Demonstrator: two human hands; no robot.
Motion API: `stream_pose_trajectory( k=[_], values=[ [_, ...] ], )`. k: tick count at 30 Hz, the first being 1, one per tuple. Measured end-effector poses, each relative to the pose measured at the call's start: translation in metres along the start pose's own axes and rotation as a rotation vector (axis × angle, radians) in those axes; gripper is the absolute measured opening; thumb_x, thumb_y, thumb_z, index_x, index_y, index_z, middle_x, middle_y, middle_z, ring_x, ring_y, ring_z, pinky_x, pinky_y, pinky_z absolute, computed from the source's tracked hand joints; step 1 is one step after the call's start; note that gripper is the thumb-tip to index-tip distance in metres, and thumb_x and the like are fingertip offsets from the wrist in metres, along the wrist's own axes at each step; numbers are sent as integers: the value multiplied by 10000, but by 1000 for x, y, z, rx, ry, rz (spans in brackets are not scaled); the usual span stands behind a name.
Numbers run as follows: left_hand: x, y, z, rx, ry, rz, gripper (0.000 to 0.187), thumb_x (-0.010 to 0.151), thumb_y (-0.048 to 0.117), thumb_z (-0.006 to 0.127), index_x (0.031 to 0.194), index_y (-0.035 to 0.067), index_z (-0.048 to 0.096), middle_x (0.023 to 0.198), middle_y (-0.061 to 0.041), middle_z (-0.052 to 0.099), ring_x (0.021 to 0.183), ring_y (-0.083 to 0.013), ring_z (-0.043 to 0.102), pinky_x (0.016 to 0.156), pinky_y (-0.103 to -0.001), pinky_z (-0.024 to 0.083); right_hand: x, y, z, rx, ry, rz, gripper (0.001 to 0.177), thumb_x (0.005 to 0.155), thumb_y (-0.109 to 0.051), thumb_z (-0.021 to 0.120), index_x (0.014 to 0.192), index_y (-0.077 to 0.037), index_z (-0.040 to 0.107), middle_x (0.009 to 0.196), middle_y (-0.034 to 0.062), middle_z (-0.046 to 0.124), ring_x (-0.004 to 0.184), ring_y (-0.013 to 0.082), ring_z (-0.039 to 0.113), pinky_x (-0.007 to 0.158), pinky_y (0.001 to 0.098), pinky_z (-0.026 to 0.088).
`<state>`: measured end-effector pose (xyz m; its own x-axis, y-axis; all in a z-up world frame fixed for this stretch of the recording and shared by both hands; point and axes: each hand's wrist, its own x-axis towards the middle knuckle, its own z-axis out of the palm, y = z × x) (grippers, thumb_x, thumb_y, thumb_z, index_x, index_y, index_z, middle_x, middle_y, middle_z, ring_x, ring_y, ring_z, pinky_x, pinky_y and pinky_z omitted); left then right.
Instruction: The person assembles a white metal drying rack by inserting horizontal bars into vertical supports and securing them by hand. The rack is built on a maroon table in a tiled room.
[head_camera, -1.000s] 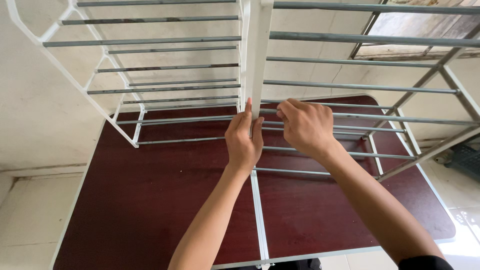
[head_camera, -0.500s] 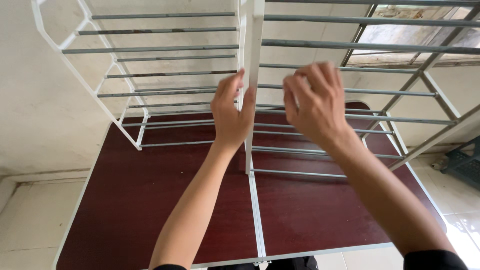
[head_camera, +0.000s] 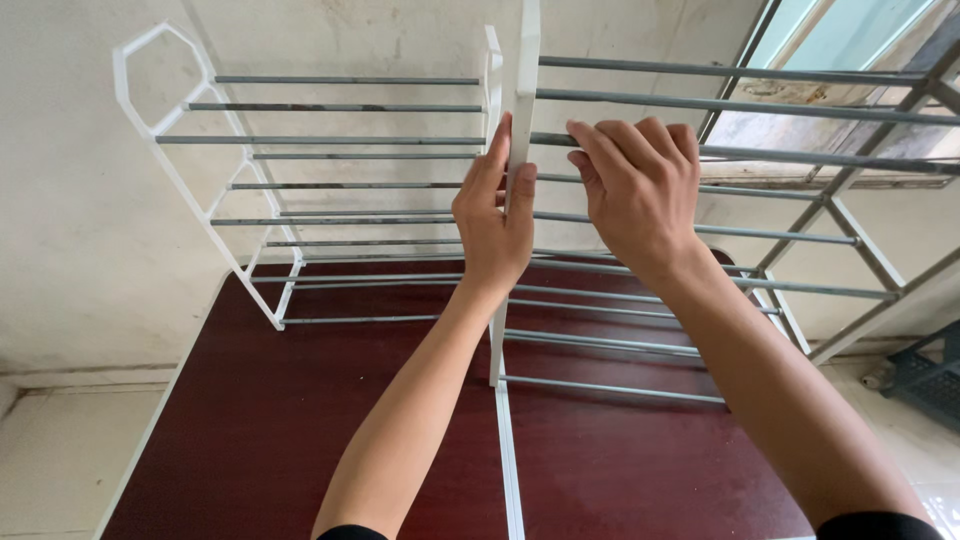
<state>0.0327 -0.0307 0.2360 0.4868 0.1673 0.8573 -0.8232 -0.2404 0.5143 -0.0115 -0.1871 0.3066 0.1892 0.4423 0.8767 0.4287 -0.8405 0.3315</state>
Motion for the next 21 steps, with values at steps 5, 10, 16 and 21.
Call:
stream_pose_trajectory(
  k=[5,10,16,21],
  values=[
    [2,-10,3,-33,26,67,469,1100,162,608,1546,77,488,815,-4,614,681,-76,535,621,-255,459,1,8,17,-59,81,-18,26,1038,-116,769,1034,-138,756,880,-72,681,770,129,567,775,327,404],
    [2,-17,3,36,27,139,477,1100,112,611,1550,56,465,754,1,543,655,-85,498,589,-265,411,2,13,30,-163,92,-51,104,1004,-75,785,973,-171,756,788,-88,640,677,101,523,685,305,385],
    [1,-19,5,32,55,169,457,1118,120,583,1553,51,461,787,-2,559,657,-86,528,598,-262,425,8,14,26,-137,-4,-49,161,941,-10,748,906,-166,735,742,-81,644,572,89,526,511,289,360],
    [1,-19,7,16,55,178,455,1125,138,582,1555,54,459,809,-6,572,692,-89,534,584,-242,433,15,13,15,-68,-143,3,148,936,-11,722,922,-157,747,756,-74,685,596,104,634,436,304,374]
  ],
)
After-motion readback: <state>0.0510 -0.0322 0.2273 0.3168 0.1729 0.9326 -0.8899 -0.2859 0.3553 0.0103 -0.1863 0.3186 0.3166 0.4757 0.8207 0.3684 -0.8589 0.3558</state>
